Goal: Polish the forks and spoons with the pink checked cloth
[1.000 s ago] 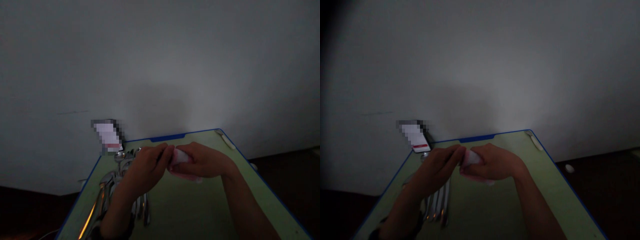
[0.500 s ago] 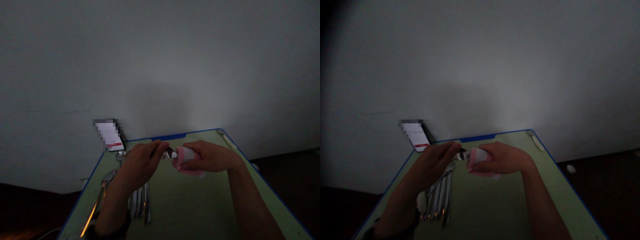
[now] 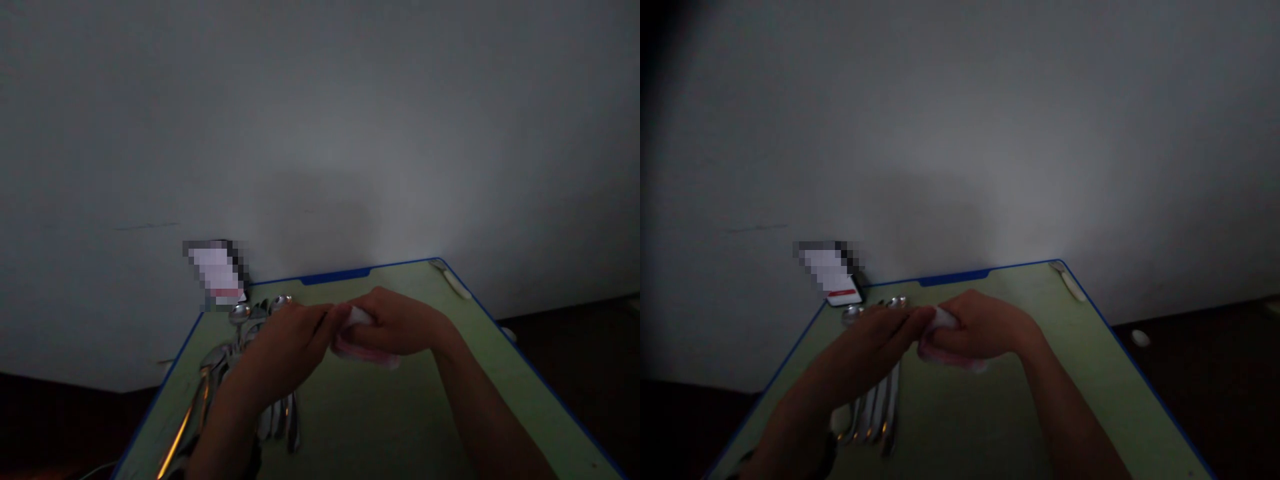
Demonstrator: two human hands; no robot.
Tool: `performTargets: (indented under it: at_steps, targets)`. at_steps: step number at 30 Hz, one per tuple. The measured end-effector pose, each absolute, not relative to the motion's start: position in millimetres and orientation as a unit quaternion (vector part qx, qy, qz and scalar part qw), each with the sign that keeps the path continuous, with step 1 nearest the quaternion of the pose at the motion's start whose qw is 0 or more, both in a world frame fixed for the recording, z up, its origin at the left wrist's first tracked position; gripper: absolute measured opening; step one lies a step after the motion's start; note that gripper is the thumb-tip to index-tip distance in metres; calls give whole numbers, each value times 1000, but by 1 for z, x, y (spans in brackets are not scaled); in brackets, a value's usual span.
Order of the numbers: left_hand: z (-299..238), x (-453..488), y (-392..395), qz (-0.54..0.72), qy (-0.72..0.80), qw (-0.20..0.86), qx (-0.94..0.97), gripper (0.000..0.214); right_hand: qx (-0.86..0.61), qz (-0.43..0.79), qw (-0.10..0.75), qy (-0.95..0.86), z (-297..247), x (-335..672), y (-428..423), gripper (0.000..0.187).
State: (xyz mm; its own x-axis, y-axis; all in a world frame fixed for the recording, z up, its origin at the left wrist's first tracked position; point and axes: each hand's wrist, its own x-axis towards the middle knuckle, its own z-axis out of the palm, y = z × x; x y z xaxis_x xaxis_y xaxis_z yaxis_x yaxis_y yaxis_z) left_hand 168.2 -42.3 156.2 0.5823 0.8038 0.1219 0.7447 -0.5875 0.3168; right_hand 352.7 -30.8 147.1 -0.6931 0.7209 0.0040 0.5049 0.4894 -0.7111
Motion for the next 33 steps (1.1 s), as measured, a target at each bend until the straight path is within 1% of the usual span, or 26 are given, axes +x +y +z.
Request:
performTargets:
  at_steps: [8,13,17,19,22,23,25,26,28,29,30,33]
  targets:
    - [158,154,-37,157,437,118,878,37,-366,381,175,-831,149,366,-32,25]
    - [156,146,-31,211,484,177,831,44,-368,420,187,-809,155,379,-35,26]
    - [155,145,-29,231,508,187,808,44,-394,418,180,-799,158,378,-37,22]
    - [155,143,-31,223,497,216,811,41,-388,428,178,-797,157,376,-37,25]
    - [155,137,-38,196,442,297,823,36,-367,442,184,-798,155,376,-35,26]
    - [155,135,-40,195,424,319,825,33,-365,440,198,-796,155,376,-35,25]
    - [156,132,-42,227,402,344,818,21,-371,430,243,-786,154,375,-34,24]
    - [156,131,-41,258,400,345,809,21,-372,429,265,-779,154,374,-34,23]
    - [157,129,-39,323,402,333,790,41,-370,436,285,-769,154,372,-33,25]
    - [157,129,-38,345,404,322,784,47,-370,441,282,-768,154,372,-33,26]
    - [158,129,-37,354,404,313,783,46,-371,446,276,-766,154,372,-33,27]
    - [160,131,-35,351,400,295,794,31,-369,468,253,-762,155,373,-33,26]
